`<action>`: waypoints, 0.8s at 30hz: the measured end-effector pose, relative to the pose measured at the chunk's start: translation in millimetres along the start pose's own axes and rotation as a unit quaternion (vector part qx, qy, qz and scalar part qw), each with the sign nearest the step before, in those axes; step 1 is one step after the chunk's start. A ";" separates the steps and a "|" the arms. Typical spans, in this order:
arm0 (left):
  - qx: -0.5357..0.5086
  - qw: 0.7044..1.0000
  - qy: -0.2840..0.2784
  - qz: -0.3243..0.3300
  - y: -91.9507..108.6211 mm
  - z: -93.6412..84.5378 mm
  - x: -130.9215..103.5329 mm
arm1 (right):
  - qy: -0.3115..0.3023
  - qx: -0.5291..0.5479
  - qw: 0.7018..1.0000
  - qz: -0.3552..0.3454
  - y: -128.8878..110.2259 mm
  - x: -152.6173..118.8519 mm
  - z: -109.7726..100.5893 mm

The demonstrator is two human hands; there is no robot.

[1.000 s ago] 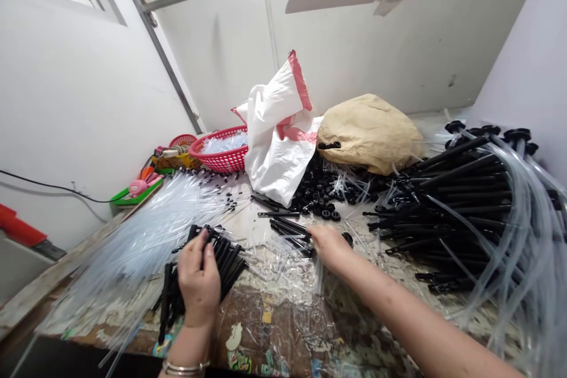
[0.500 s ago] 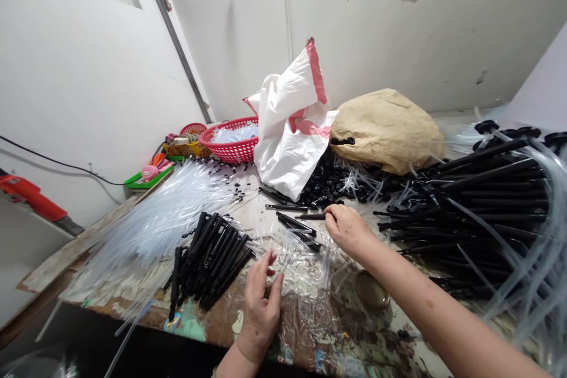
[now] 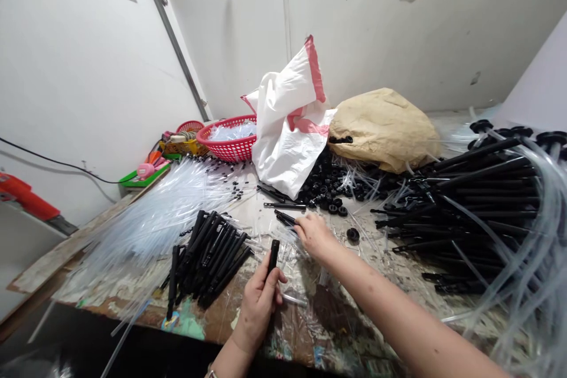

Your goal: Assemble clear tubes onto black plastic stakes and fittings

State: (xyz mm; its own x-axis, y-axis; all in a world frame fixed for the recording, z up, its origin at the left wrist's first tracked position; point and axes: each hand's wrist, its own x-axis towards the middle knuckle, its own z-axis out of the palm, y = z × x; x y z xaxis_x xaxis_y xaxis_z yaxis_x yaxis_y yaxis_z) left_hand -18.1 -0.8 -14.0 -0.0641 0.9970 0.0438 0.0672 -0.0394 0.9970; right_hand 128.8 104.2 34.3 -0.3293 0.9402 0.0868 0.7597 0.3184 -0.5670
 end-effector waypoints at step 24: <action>-0.308 0.941 0.121 -0.078 15.9 -10.5 7.8 | -0.316 0.453 0.816 0.172 -49.0 -133.2 45.1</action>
State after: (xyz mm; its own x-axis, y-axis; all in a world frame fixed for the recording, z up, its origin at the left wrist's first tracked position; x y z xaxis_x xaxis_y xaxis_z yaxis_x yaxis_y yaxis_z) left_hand -27.9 5.7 2.9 -0.2550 0.9525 -0.1662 -0.5457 0.0002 0.8380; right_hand 110.2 -42.0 13.6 -0.6242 0.6143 -0.4827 0.2363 -0.4404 -0.8661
